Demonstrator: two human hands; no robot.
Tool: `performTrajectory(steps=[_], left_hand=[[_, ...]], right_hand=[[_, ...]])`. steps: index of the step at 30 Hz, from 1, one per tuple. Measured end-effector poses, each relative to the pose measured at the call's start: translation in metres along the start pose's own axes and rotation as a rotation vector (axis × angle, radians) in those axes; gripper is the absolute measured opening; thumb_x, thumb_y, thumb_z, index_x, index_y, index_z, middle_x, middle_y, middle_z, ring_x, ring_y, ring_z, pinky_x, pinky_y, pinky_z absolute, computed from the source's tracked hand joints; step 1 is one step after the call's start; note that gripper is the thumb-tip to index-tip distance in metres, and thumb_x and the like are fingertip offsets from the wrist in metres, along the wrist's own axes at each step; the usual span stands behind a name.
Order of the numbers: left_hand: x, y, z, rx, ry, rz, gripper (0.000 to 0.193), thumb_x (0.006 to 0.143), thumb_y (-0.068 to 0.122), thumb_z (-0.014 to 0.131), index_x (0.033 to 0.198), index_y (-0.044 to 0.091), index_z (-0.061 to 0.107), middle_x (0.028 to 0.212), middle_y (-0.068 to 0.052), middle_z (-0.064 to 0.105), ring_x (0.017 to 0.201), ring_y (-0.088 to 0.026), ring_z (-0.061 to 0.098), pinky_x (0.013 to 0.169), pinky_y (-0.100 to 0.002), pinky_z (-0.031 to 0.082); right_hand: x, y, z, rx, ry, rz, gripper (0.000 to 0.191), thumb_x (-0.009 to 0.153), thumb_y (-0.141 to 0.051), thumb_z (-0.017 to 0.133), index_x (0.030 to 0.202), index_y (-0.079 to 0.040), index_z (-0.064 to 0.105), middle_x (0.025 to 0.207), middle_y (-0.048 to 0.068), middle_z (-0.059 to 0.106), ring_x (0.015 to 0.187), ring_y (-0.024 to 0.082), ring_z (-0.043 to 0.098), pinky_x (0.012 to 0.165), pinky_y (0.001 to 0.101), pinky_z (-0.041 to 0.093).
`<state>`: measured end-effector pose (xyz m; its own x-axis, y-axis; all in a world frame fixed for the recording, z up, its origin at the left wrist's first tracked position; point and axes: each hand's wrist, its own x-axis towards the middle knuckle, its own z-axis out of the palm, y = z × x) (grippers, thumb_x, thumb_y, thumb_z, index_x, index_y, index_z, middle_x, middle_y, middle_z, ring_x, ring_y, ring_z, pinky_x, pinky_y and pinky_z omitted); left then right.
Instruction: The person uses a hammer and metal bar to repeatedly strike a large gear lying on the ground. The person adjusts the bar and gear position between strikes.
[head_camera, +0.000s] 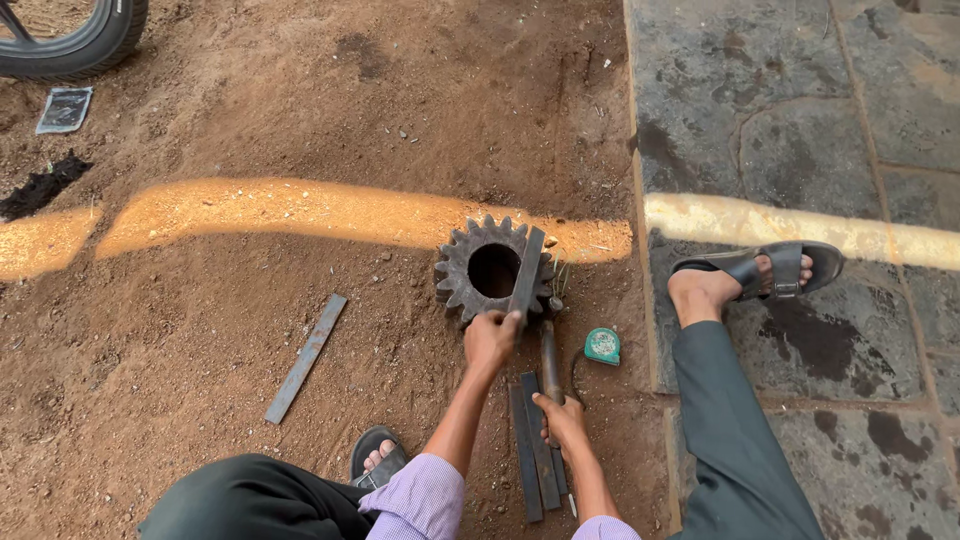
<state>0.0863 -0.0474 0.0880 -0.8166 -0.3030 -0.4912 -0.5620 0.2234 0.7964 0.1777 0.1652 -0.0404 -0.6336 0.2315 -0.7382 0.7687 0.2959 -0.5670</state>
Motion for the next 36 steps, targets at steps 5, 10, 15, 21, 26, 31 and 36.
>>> performTrajectory(steps=[5,10,15,21,26,31,36], left_hand=[[-0.004,-0.050,-0.022,0.430,0.228,0.198,0.031,0.102,0.035,0.059,0.096,0.008,0.075,0.079,-0.009,0.069,0.069,-0.021,0.062,0.061,-0.039,0.049],[-0.027,-0.079,-0.035,0.517,0.267,0.307,0.025,0.100,0.028,0.061,0.097,0.004,0.069,0.083,-0.009,0.065,0.071,-0.021,0.059,0.059,-0.035,0.050],[-0.048,-0.084,-0.047,0.585,0.376,0.479,0.015,0.096,0.017,0.064,0.092,0.004,0.069,0.084,-0.011,0.065,0.075,-0.022,0.060,0.064,-0.037,0.053],[-0.048,-0.078,-0.054,0.577,0.386,0.499,0.009,0.092,0.006,0.061,0.087,0.004,0.068,0.083,-0.012,0.065,0.077,-0.024,0.062,0.065,-0.039,0.053],[-0.046,-0.074,-0.057,0.575,0.372,0.511,0.008,0.090,0.002,0.059,0.089,0.002,0.067,0.086,-0.014,0.066,0.080,-0.026,0.064,0.068,-0.040,0.054],[-0.059,-0.085,-0.056,0.528,0.406,0.558,0.007,0.084,0.002,0.061,0.085,0.003,0.068,0.088,-0.015,0.067,0.083,-0.030,0.065,0.069,-0.043,0.056],[-0.065,-0.081,-0.050,0.480,0.396,0.554,0.006,0.086,0.006,0.065,0.089,0.005,0.070,0.090,-0.014,0.070,0.088,-0.033,0.067,0.072,-0.045,0.057]], right_hand=[[-0.029,-0.018,0.004,0.024,0.115,-0.030,0.040,0.084,-0.035,0.078,0.098,0.001,0.068,0.062,0.005,0.062,0.044,0.014,0.058,0.038,0.0292,0.045],[-0.092,-0.080,-0.004,0.027,0.295,-0.236,0.040,0.085,-0.043,0.074,0.097,-0.006,0.064,0.061,0.003,0.062,0.044,0.014,0.060,0.037,0.0297,0.050],[-0.189,-0.178,-0.051,0.373,0.346,-0.832,0.035,0.095,-0.034,0.073,0.101,-0.001,0.062,0.066,0.001,0.059,0.051,0.010,0.058,0.046,0.0269,0.049],[-0.288,-0.298,-0.114,0.406,0.441,-1.671,0.044,0.117,-0.042,0.068,0.104,-0.003,0.051,0.075,0.012,0.062,0.060,0.020,0.064,0.058,0.0338,0.058],[-0.211,-0.266,-0.049,0.381,0.305,-1.564,0.030,0.115,-0.033,0.063,0.127,-0.008,0.050,0.086,0.008,0.068,0.070,0.017,0.070,0.076,0.0296,0.061],[-0.113,-0.105,0.000,-0.431,0.221,-0.365,0.039,0.093,-0.037,0.066,0.111,-0.002,0.064,0.067,0.012,0.069,0.053,0.024,0.069,0.048,0.0368,0.053],[-0.065,-0.029,-0.032,-0.364,0.300,-0.503,0.040,0.091,-0.034,0.073,0.098,0.004,0.066,0.062,0.014,0.064,0.047,0.025,0.064,0.044,0.0381,0.049]])
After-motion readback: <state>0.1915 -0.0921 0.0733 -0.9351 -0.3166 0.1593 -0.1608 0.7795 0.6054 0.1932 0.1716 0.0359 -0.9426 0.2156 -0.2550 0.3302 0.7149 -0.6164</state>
